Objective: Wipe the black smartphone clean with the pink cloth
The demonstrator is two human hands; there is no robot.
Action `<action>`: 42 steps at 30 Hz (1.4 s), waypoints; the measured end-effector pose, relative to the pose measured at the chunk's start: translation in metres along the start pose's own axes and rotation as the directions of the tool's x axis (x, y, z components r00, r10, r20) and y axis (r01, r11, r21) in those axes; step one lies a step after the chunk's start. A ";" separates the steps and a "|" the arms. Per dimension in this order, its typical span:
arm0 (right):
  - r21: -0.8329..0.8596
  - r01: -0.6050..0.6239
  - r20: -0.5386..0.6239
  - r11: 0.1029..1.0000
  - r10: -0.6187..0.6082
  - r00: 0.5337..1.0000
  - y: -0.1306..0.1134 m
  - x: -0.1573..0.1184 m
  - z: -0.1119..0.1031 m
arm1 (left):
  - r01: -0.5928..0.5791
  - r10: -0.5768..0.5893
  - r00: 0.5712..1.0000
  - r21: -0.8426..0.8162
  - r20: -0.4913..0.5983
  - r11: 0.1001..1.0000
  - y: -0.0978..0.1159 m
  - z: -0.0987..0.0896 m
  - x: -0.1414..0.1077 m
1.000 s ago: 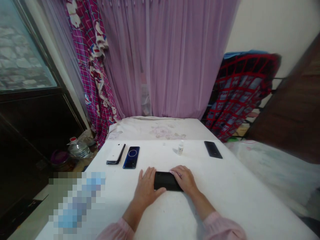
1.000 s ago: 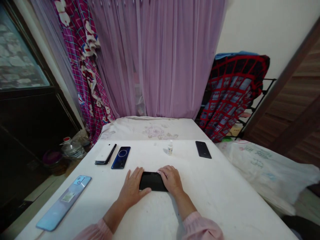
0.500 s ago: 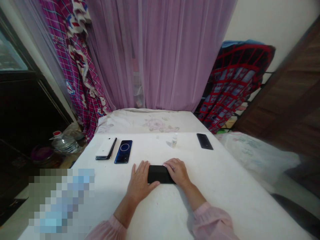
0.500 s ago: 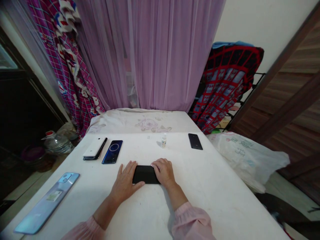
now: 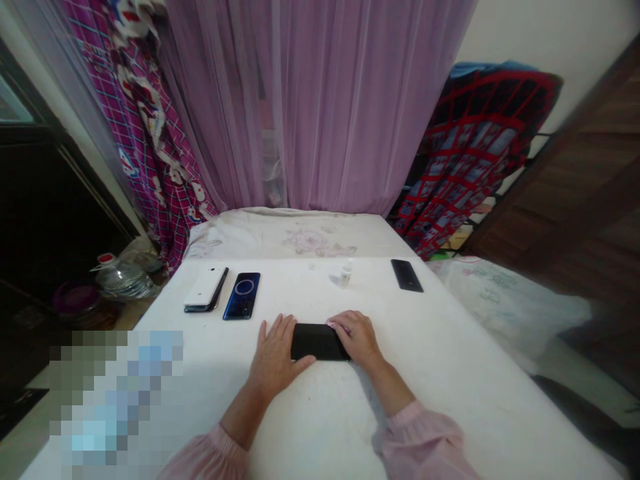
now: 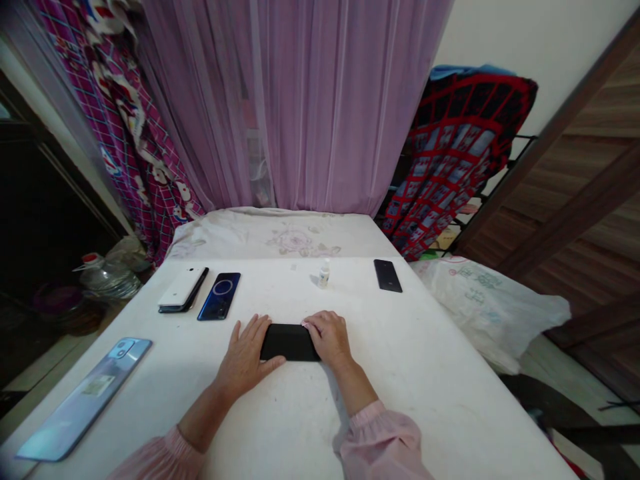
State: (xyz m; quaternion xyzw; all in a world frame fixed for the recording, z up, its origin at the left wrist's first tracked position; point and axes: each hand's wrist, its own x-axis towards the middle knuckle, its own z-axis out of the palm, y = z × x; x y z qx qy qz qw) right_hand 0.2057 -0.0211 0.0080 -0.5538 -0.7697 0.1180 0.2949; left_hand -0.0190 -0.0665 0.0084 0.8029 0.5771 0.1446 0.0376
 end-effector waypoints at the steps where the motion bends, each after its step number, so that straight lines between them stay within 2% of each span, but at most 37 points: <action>1: 0.005 0.001 0.005 1.000 -0.001 1.000 -0.002 0.001 0.001 | 0.002 -0.002 1.000 0.000 -0.002 1.000 0.000 0.000 0.000; 10: 0.062 -0.041 -0.024 0.997 0.042 0.999 0.018 -0.009 -0.009 | 0.016 -0.016 1.000 -0.004 0.015 1.000 0.000 0.001 0.001; 19: -0.018 0.049 0.067 0.999 -0.048 0.997 -0.016 0.013 0.006 | 0.027 -0.028 0.999 0.015 0.041 1.000 0.004 -0.004 0.001; 25: 0.002 0.010 -0.002 1.000 -0.010 1.000 0.003 0.007 -0.001 | 0.029 -0.029 1.000 0.008 0.013 1.000 0.003 -0.002 0.000; 28: -0.005 0.033 -0.023 0.999 -0.033 0.999 0.004 0.005 0.000 | 0.026 -0.026 1.000 0.002 -0.001 1.000 0.002 0.000 0.000; 32: -0.038 0.091 -0.051 0.995 -0.093 0.994 -0.003 -0.005 0.001 | 0.027 -0.027 1.000 0.001 -0.003 1.000 0.002 0.001 0.000; 38: -0.070 0.154 -0.079 0.986 -0.159 0.984 -0.007 -0.039 -0.010 | 0.022 -0.022 1.000 -0.011 -0.008 1.000 0.000 0.003 0.000; 42: -0.059 0.134 -0.082 0.989 -0.138 0.987 -0.005 -0.038 -0.009 | 0.008 -0.008 1.000 -0.013 -0.016 1.000 -0.001 0.005 0.000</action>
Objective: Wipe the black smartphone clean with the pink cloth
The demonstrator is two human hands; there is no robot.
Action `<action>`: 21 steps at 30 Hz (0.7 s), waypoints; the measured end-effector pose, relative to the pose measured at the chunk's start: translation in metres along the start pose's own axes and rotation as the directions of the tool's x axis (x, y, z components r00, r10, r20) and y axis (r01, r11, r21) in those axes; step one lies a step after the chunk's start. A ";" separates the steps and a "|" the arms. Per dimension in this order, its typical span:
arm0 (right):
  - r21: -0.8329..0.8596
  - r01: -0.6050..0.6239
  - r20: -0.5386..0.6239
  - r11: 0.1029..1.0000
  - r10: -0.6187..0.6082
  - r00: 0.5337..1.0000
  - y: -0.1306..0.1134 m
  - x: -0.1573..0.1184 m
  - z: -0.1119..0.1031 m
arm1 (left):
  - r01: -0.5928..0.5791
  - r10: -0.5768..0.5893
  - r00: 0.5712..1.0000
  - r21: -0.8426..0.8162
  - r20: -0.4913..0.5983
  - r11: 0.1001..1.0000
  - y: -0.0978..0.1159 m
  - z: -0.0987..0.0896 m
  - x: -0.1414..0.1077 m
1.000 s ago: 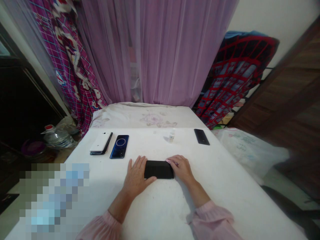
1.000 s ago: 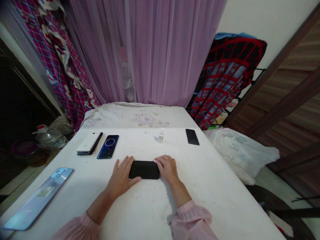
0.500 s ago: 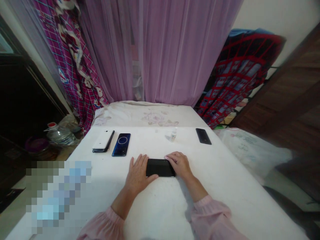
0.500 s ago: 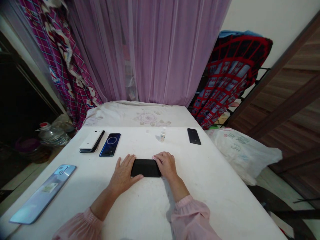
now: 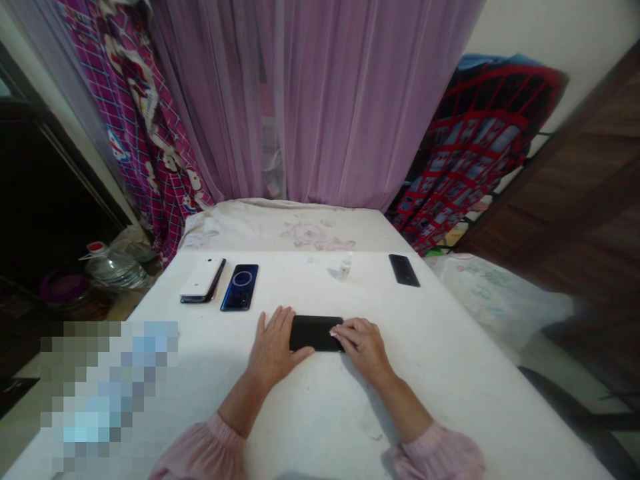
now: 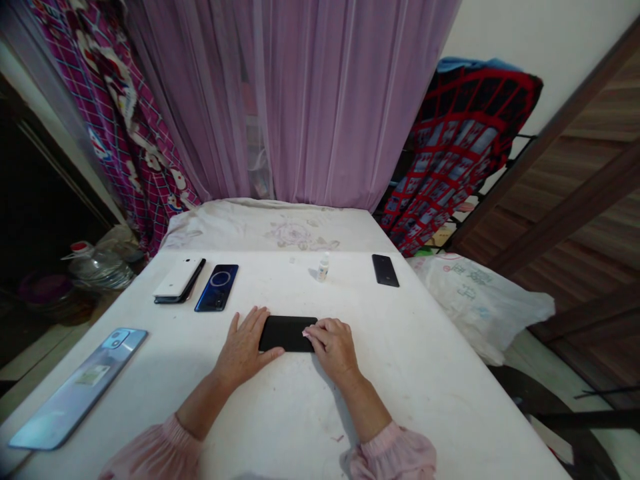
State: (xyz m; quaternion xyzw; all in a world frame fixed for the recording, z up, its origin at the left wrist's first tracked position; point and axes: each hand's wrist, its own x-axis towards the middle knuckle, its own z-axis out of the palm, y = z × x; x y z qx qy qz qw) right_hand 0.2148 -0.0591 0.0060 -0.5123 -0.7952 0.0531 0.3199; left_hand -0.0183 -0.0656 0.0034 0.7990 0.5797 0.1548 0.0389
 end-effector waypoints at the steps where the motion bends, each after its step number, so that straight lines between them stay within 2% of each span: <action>1: 0.001 -0.017 -0.002 1.000 0.017 1.000 0.001 0.005 0.002 | -0.002 0.002 1.000 0.002 -0.008 1.000 0.000 0.001 0.000; 7: 0.007 -0.105 -0.030 0.994 0.105 0.994 0.010 0.026 0.013 | 0.000 0.001 0.999 0.018 -0.040 1.000 0.000 0.003 0.000; 11: 0.048 -0.072 -0.002 0.996 0.072 0.997 0.007 0.010 0.007 | 0.001 0.000 0.998 0.017 -0.063 1.000 0.000 0.005 -0.001; 16: 0.095 -0.055 0.034 0.994 0.052 0.998 0.005 -0.007 -0.001 | 0.003 -0.003 1.000 0.023 -0.024 1.000 0.000 0.004 0.000; 21: 0.069 -0.122 0.006 0.990 0.122 0.992 0.011 0.018 0.009 | 0.021 -0.020 1.000 0.021 -0.015 1.000 0.002 0.002 0.002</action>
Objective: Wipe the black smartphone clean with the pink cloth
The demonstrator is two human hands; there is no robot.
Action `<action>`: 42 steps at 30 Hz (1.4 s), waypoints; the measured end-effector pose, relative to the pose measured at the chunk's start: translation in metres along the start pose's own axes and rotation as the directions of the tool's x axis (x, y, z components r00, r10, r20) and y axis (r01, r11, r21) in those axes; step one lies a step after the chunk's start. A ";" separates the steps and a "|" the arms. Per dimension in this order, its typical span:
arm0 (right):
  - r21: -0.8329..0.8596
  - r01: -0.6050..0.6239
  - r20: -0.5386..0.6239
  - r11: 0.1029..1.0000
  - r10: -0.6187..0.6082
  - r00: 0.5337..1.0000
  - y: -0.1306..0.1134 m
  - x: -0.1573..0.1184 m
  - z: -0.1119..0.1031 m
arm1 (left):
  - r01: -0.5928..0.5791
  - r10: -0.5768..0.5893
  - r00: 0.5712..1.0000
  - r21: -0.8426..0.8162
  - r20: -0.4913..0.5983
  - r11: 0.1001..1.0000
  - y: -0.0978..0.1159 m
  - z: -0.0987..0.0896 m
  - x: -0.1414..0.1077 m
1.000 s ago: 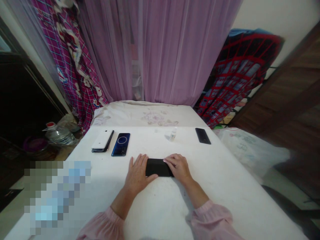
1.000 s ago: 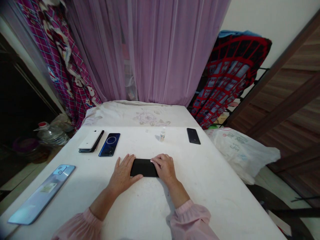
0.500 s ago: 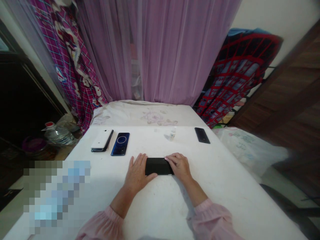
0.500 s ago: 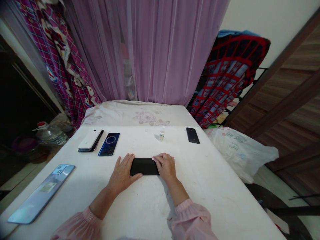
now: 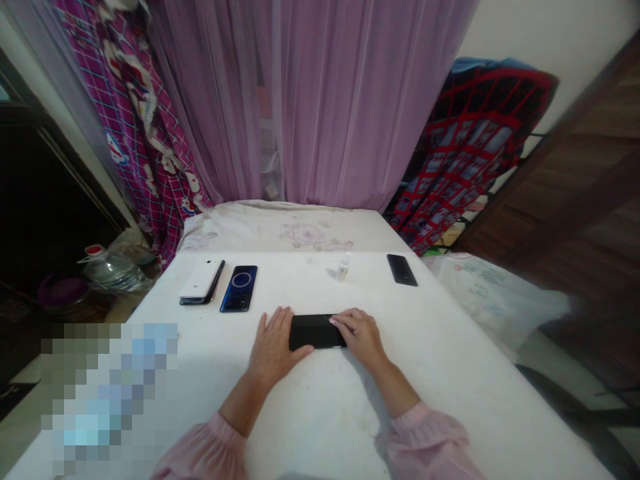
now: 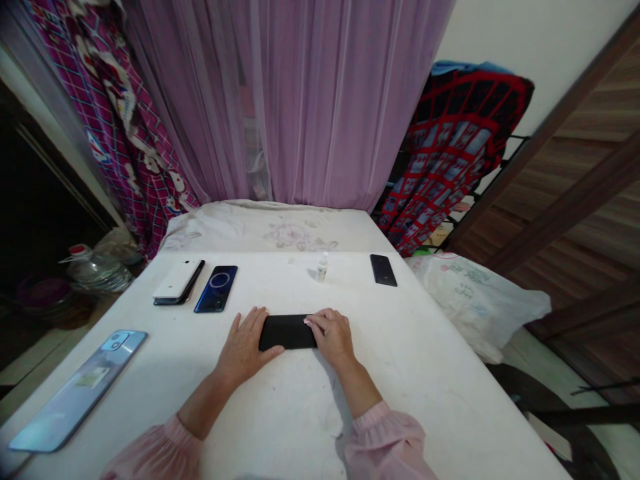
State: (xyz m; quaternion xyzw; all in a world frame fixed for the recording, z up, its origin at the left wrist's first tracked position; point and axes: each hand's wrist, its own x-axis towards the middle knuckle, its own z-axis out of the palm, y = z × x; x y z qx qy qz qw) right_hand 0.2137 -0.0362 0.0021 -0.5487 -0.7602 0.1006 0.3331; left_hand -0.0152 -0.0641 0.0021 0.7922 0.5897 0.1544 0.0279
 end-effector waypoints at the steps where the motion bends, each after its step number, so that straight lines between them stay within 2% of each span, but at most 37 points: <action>1: -0.010 -0.012 -0.008 1.000 0.012 1.000 0.000 0.005 0.002 | 0.000 0.000 1.000 -0.002 -0.002 1.000 0.000 0.000 0.000; 4: -0.030 -0.024 -0.017 0.999 0.023 1.000 0.000 0.010 0.003 | -0.003 0.003 1.000 -0.007 -0.011 1.000 0.001 0.000 0.000; 12: 0.022 0.020 0.066 1.000 -0.021 0.998 -0.005 -0.022 -0.015 | -0.013 0.013 1.000 -0.027 -0.018 1.000 -0.001 0.001 -0.001; 16: 0.017 -0.017 0.035 1.000 0.016 0.999 -0.001 -0.005 -0.009 | 0.005 -0.005 1.000 -0.013 0.014 1.000 0.000 -0.001 0.000; 21: 0.018 -0.066 0.012 0.998 0.066 0.998 0.003 0.013 -0.002 | 0.004 -0.004 1.000 -0.006 -0.004 1.000 0.001 -0.001 0.000; 26: -0.002 0.002 0.040 1.000 -0.002 0.999 -0.003 -0.011 -0.011 | 0.001 0.000 1.000 0.009 -0.022 1.000 0.002 0.001 0.000; 30: 0.052 0.005 0.049 0.999 -0.008 0.999 -0.008 -0.025 -0.018 | -0.002 0.002 1.000 0.007 -0.019 1.000 0.001 0.001 -0.001; 33: 0.139 -0.058 -0.004 0.989 0.059 0.998 -0.008 -0.022 -0.022 | -0.040 0.040 0.999 -0.018 -0.002 0.999 -0.004 0.000 -0.003; 36: 0.200 -0.137 -0.116 0.970 0.163 0.980 -0.005 -0.015 -0.024 | -0.085 0.087 0.996 -0.059 0.028 0.995 -0.015 -0.002 -0.007; 39: 0.176 -0.186 -0.164 0.967 0.215 0.963 -0.005 -0.007 -0.021 | -0.093 0.099 0.994 -0.100 0.057 0.991 -0.028 -0.005 -0.009; 42: 0.096 -0.182 -0.145 0.979 0.195 0.970 -0.009 -0.002 -0.014 | -0.090 0.100 0.993 -0.145 0.066 0.985 -0.035 -0.009 -0.009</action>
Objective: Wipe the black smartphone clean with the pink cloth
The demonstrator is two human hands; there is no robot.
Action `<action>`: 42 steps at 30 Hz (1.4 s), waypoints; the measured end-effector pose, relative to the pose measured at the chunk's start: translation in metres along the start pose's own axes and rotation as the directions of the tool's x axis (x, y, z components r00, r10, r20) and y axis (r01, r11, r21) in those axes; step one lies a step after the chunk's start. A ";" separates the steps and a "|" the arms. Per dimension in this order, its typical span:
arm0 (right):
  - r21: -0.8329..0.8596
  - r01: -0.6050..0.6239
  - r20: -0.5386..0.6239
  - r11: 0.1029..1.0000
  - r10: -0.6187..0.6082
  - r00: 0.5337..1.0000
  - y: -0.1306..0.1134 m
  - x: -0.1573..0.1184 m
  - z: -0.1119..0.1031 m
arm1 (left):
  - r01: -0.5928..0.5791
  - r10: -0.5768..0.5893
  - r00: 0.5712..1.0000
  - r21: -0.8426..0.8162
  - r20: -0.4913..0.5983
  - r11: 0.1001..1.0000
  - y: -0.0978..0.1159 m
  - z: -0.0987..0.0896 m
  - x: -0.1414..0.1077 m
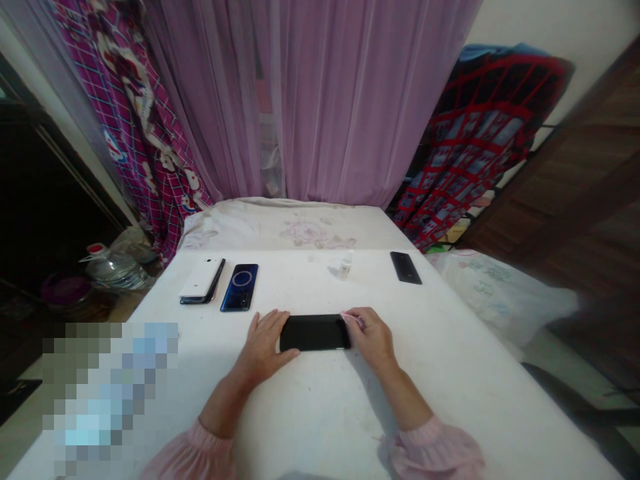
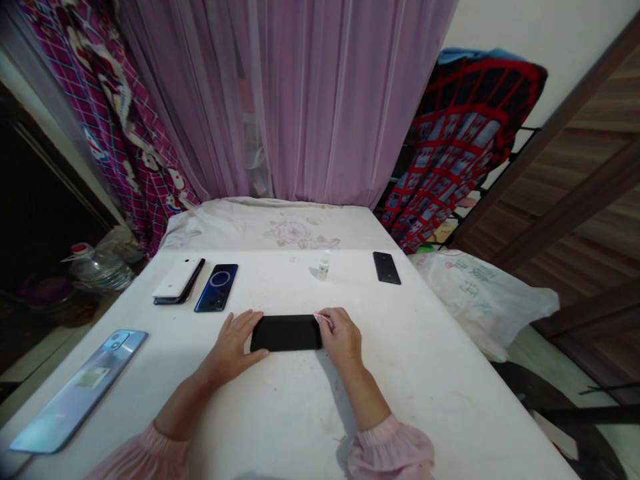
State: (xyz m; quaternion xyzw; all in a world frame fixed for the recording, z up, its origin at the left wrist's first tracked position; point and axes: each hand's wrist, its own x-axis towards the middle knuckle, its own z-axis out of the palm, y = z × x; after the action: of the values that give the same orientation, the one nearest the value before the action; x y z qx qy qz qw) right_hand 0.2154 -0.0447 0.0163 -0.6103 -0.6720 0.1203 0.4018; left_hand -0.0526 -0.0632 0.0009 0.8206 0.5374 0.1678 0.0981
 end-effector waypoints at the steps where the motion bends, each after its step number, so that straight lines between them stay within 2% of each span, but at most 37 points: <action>1: -0.033 0.017 0.010 0.999 -0.016 1.000 -0.001 0.000 0.003 | -0.005 0.005 1.000 -0.011 -0.008 1.000 0.000 -0.002 0.000; 5: -0.144 0.075 0.026 0.987 -0.072 0.997 0.001 -0.005 0.012 | -0.042 0.040 0.998 -0.037 -0.054 0.998 0.010 -0.007 0.001; 12: -0.259 0.094 -0.008 0.961 -0.099 0.995 0.009 -0.008 0.016 | -0.045 0.040 0.997 -0.075 -0.068 0.996 0.040 -0.009 0.004; 15: -0.316 0.144 0.001 0.938 -0.152 0.988 -0.001 -0.007 0.020 | -0.024 0.020 0.998 -0.084 -0.058 0.996 0.043 -0.008 0.005; 21: -0.300 0.271 0.136 0.915 -0.240 0.961 -0.030 -0.014 0.030 | -0.021 0.021 1.000 -0.053 0.002 0.998 0.039 -0.001 0.005; 23: -0.303 0.263 0.143 0.916 -0.229 0.963 -0.028 -0.014 0.029 | -0.024 0.025 0.999 -0.043 0.024 0.999 0.038 0.000 0.004; 29: -0.383 0.122 0.040 0.916 -0.116 0.993 -0.005 -0.004 0.017 | -0.014 0.016 0.998 -0.032 0.067 0.999 0.039 0.000 0.005; 32: -0.396 0.147 0.044 0.906 -0.141 0.989 -0.014 -0.005 0.022 | -0.015 0.017 0.998 -0.033 0.061 0.999 0.040 0.000 0.005; 37: -0.354 0.214 0.156 0.911 -0.168 0.973 -0.038 -0.011 0.032 | -0.026 0.027 0.998 -0.020 0.054 0.999 0.039 0.002 0.005; 39: -0.356 0.197 0.159 0.913 -0.149 0.976 -0.037 -0.010 0.029 | -0.031 0.032 0.998 -0.017 0.060 0.999 0.039 0.002 0.005; 42: -0.405 0.142 0.101 0.903 -0.110 0.989 -0.024 -0.007 0.020 | -0.034 0.035 0.998 -0.015 0.060 0.999 0.038 0.002 0.005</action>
State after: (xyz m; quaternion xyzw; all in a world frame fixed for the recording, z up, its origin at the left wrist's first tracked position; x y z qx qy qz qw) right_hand 0.1842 -0.0502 0.0160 -0.6314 -0.7350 -0.0269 0.2458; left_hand -0.0174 -0.0740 0.0127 0.8338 0.5188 0.1482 0.1170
